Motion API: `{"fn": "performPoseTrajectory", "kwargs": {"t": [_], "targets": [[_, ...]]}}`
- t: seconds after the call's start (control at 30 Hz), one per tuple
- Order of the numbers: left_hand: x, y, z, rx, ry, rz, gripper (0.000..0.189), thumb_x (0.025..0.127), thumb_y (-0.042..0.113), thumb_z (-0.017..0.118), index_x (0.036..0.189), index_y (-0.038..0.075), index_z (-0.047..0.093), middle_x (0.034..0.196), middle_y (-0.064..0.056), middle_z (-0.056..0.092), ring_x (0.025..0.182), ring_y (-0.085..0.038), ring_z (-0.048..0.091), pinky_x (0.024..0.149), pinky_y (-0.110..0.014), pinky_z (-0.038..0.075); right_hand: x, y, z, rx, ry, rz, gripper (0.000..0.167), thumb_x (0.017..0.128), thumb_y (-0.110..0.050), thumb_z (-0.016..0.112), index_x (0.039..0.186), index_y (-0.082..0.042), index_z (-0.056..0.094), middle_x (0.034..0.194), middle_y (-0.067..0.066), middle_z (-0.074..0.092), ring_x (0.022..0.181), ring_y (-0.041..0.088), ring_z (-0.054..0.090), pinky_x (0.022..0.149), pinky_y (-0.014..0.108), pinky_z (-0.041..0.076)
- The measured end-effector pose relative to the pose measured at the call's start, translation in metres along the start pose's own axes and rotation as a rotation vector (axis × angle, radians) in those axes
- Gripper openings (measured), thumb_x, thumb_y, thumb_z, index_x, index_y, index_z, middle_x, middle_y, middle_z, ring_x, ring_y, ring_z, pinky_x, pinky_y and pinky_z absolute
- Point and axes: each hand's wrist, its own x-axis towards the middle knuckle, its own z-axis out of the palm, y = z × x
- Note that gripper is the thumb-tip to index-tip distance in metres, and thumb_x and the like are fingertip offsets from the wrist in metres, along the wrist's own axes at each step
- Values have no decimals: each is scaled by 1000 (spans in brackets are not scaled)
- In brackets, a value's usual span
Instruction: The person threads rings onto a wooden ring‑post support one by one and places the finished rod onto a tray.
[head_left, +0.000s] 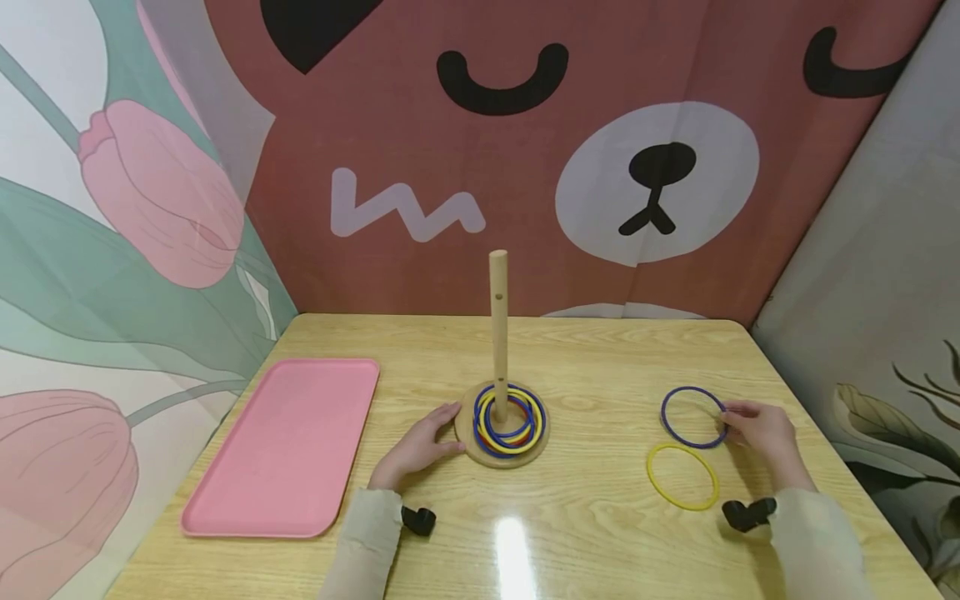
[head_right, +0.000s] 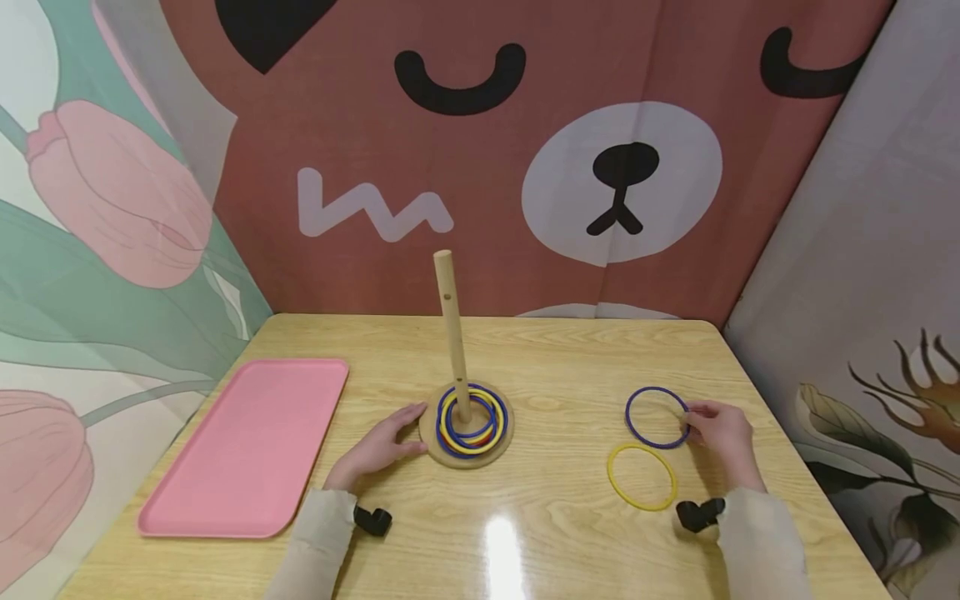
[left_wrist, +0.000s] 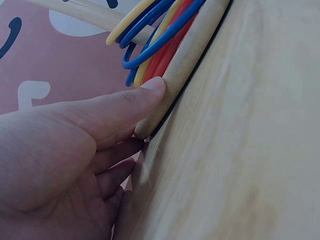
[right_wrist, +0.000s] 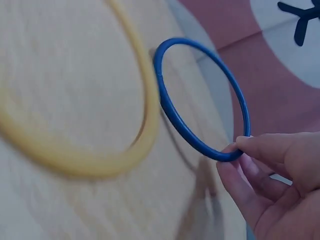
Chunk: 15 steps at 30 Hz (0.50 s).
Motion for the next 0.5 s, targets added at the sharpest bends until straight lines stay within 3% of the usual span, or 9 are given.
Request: {"fn": "performPoseTrajectory", "kwargs": {"t": [0.07, 0.13, 0.3, 0.5], "targets": [[0, 0, 0, 3, 3, 2, 72, 89, 27, 70, 150, 7, 36, 157, -19, 30, 147, -37, 24, 120, -54, 21, -2, -7, 1, 51, -9, -11, 44, 95, -13, 60, 128, 15, 51, 79, -11, 66, 65, -6, 62, 63, 22, 59], [-1, 0, 0, 8, 5, 8, 72, 89, 27, 70, 150, 7, 36, 157, -19, 30, 147, -37, 24, 121, -54, 21, 6, -4, 1, 121, -19, -35, 40, 94, -23, 64, 123, 4, 60, 77, -19, 63, 67, -7, 63, 61, 21, 59], [0, -2, 1, 13, 2, 15, 73, 90, 28, 70, 150, 6, 35, 157, -19, 30, 147, -37, 24, 120, -53, 22, 26, -5, 4, 306, -25, -92, 31, 86, -31, 73, 113, -16, 70, 81, -20, 67, 74, -7, 64, 62, 18, 59], [1, -2, 0, 22, 0, 15, 73, 90, 28, 69, 150, 7, 35, 157, -18, 30, 148, -36, 24, 121, -53, 21, -6, -74, 7, 294, -44, -188, 43, 92, -26, 66, 127, -1, 60, 86, -25, 64, 80, -8, 63, 70, 15, 58]]}}
